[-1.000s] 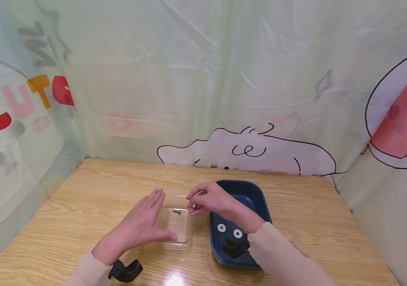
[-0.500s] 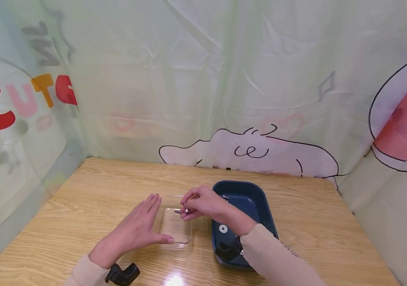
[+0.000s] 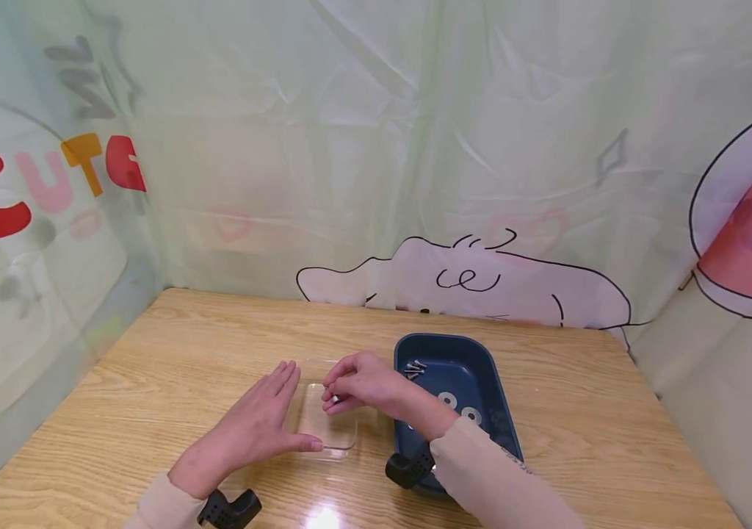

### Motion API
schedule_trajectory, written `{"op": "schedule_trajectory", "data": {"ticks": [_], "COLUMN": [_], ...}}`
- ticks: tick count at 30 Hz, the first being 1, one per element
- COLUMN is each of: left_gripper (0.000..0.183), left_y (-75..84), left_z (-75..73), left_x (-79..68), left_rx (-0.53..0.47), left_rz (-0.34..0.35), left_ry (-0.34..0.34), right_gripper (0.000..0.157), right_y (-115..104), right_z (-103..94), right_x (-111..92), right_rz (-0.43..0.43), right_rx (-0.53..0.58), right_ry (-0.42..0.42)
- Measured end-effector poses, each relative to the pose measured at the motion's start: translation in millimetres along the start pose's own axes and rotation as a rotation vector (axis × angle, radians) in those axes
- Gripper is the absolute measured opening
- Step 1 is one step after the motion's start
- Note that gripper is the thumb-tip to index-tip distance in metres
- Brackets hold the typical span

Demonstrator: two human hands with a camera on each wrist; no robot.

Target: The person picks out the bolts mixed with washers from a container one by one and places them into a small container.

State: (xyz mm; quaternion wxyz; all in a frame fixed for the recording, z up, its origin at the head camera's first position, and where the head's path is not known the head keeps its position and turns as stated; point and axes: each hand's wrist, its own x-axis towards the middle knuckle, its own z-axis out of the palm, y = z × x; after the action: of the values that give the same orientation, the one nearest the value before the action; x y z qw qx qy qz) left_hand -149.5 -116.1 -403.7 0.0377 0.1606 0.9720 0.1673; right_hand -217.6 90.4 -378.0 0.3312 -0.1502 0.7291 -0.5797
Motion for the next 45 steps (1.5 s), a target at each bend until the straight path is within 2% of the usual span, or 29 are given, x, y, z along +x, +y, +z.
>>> {"op": "schedule_trajectory", "data": {"ticks": [10, 20, 27, 34, 45], "left_gripper": [0.121, 0.122, 0.122, 0.122, 0.123], "left_y": [0.3, 1.0, -0.2, -1.6, -1.4], "left_z": [0.5, 1.4, 1.4, 1.8, 1.0], "left_x": [0.0, 1.0, 1.3, 1.7, 1.1], "left_rx": [-0.005, -0.034, -0.035, -0.034, -0.056], "left_rz": [-0.001, -0.002, -0.006, 0.001, -0.008], "left_ry": [0.003, -0.004, -0.018, -0.015, -0.019], "right_gripper": [0.021, 0.018, 0.017, 0.016, 0.015], "right_y": [1.2, 2.0, 1.1, 4.6, 4.6], "right_z": [11.9, 24.2, 29.0, 36.8, 43.1], "right_x": [8.3, 17.6, 23.8, 30.7, 33.6], "right_rz": [0.029, 0.005, 0.023, 0.022, 0.032], "right_rx": [-0.064, -0.16, -0.198, -0.282, -0.29], "right_ry": [0.026, 0.04, 0.039, 0.045, 0.058]}}
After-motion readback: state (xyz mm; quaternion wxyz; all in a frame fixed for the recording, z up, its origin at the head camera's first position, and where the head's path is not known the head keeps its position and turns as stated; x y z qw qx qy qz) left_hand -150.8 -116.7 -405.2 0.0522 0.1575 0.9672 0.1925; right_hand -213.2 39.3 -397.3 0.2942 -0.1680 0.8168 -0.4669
